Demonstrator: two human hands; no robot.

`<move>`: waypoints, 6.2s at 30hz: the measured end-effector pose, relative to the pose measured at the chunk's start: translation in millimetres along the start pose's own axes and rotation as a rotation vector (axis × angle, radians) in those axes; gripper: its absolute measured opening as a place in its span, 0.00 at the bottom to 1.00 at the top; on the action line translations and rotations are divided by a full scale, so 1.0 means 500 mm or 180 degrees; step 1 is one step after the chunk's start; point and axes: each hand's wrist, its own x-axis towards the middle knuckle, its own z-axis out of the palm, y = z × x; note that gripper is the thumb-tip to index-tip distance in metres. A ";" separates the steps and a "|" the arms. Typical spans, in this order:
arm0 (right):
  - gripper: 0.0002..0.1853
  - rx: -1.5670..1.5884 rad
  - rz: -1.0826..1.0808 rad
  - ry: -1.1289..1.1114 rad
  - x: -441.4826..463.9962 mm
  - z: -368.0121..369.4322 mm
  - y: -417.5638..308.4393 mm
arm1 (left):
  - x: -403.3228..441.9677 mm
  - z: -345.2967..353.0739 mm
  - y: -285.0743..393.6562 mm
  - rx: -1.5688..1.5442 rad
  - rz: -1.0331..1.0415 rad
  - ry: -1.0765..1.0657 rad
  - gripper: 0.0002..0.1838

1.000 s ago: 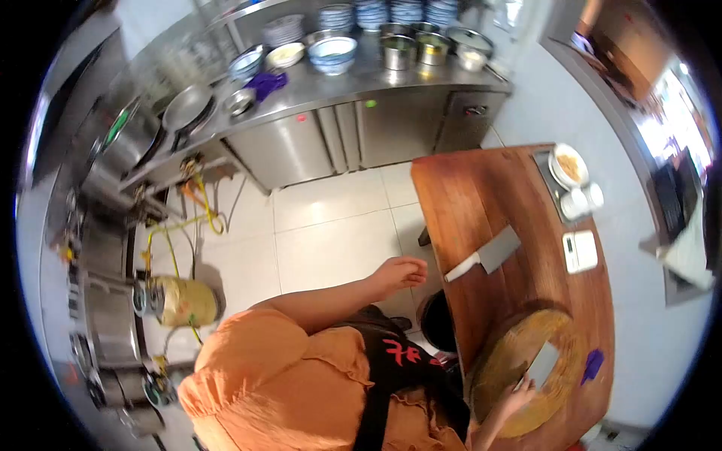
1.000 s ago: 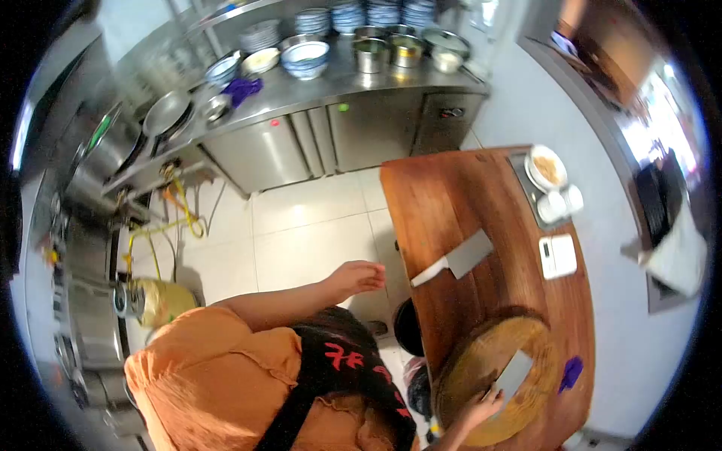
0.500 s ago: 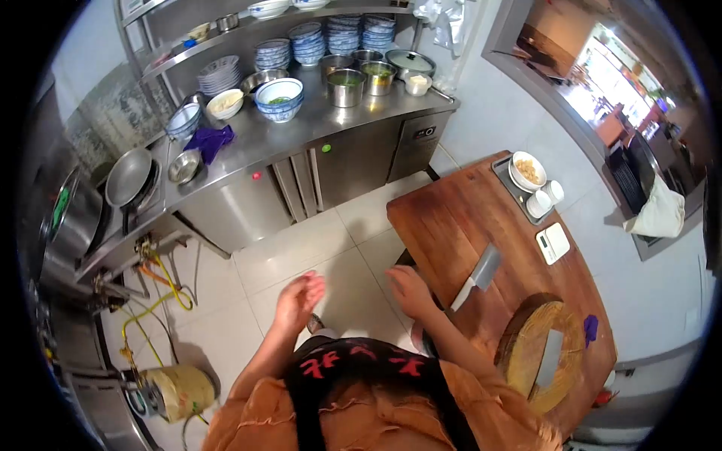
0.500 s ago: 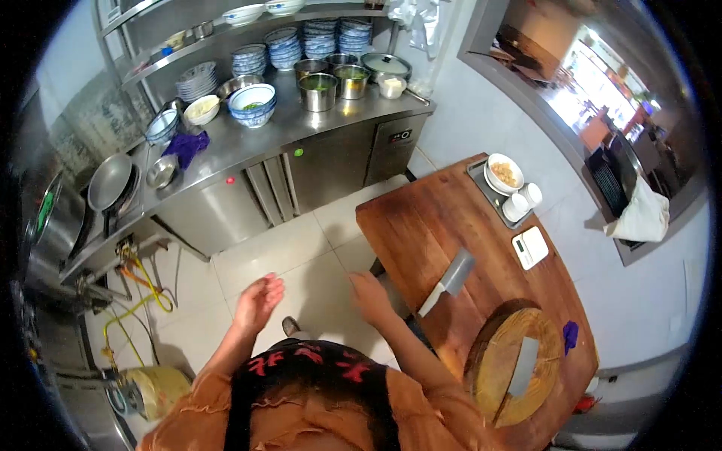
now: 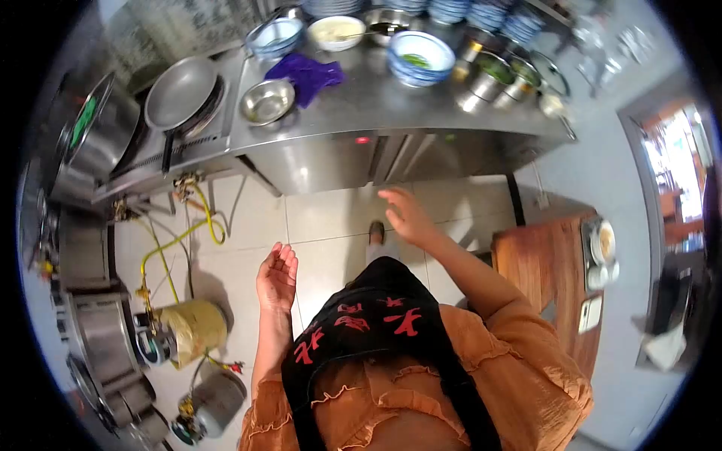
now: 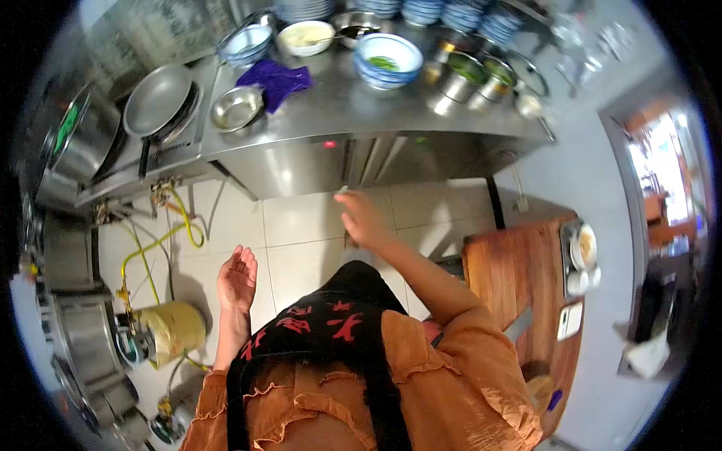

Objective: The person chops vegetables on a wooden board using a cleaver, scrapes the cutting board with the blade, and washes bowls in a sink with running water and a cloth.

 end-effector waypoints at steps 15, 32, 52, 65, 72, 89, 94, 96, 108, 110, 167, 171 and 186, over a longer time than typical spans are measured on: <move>0.25 -0.1652 -0.0856 -0.0757 0.821 0.143 0.220 | 0.249 0.149 0.097 -0.0599 0.0889 0.0759 0.17; 0.19 -0.2550 0.0301 -0.0068 0.526 0.033 0.347 | 0.569 0.166 0.211 0.0018 -0.0201 0.0058 0.10; 0.09 0.2775 0.2606 0.3815 0.332 -0.488 0.585 | 0.601 0.456 0.066 0.0784 -0.1051 -0.0785 0.10; 0.30 0.4642 0.0893 0.4392 -0.086 -0.130 -0.114 | 0.553 0.487 -0.182 0.2175 -0.4015 -0.1856 0.11; 0.25 0.3310 0.0926 0.6824 -0.371 0.067 -0.431 | 0.273 0.399 -0.383 0.2929 -0.5036 -0.2781 0.10; 0.22 0.1894 -0.1018 0.8364 -0.971 0.599 -1.048 | -0.728 -0.204 -0.589 0.5066 -0.6219 -0.3858 0.11; 0.23 0.1807 -0.1088 0.9118 -1.224 0.819 -1.176 | -0.968 -0.360 -0.706 0.5087 -0.6177 -0.4125 0.09; 0.23 0.1493 -0.0934 0.9624 -1.299 0.886 -1.247 | -1.099 -0.401 -0.733 0.5189 -0.6181 -0.4210 0.09; 0.20 -0.1850 -0.2589 1.0902 -1.584 1.245 -1.654 | -2.086 -1.098 -0.482 0.5324 -0.9561 -0.5213 0.12; 0.18 -0.2428 -0.2501 1.0631 -1.674 1.312 -1.716 | -2.190 -1.171 -0.428 0.5643 -0.9655 -0.5122 0.13; 0.20 0.1953 0.7359 0.3739 -4.476 2.134 -2.681 | -4.123 -3.058 -0.686 0.8375 -0.5943 -0.5134 0.34; 0.15 0.2251 0.6788 0.7583 -4.491 2.084 -2.647 | -4.137 -3.082 -0.662 0.8594 -0.5841 -0.4807 0.34; 0.08 -0.0835 0.6113 0.6579 -4.447 2.102 -2.760 | -4.082 -3.091 -0.661 0.8705 -0.4897 -0.5011 0.21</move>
